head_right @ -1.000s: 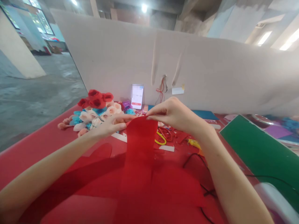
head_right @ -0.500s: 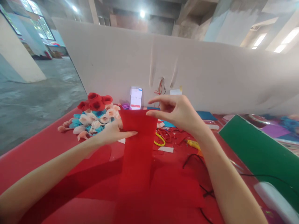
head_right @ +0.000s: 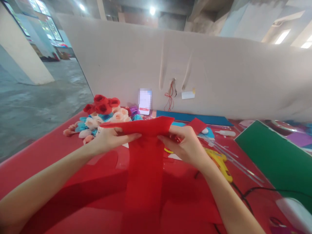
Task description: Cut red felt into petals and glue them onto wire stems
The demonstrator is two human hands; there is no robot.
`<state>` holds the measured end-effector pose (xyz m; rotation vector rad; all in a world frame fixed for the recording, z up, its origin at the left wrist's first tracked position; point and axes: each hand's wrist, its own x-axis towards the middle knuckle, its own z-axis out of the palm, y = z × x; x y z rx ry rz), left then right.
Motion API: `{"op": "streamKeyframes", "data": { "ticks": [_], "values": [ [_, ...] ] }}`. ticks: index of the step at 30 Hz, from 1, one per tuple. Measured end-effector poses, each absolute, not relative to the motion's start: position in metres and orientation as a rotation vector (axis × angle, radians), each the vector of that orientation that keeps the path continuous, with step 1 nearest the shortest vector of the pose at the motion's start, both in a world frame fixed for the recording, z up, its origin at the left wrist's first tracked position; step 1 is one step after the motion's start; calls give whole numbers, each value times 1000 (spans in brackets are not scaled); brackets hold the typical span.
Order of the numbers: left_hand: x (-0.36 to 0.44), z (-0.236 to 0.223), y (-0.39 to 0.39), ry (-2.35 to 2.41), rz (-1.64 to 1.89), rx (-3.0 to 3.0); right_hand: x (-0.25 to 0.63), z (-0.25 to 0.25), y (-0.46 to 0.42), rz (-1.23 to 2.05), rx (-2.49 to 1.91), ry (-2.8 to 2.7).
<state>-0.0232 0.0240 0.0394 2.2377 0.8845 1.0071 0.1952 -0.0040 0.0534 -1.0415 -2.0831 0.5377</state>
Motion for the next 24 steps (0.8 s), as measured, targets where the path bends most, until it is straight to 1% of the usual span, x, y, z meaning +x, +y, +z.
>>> {"op": "streamKeyframes", "data": {
  "ticks": [3, 6, 10, 18, 24],
  "values": [
    [-24, 37, 25, 864, 1063, 2155, 198, 51, -3, 514, -1048, -2028],
    [-25, 35, 25, 801, 1034, 2081, 199, 49, -3, 488, -1040, -2000],
    [-24, 41, 24, 843, 994, 2026, 200, 50, -5, 467, -1028, -1970],
    [-23, 48, 21, 631, 946, 1859, 203, 46, -5, 624, -897, -1919],
    [-27, 42, 25, 655, 949, 1876, 206, 44, -3, 558, -862, -1980]
  ]
}}
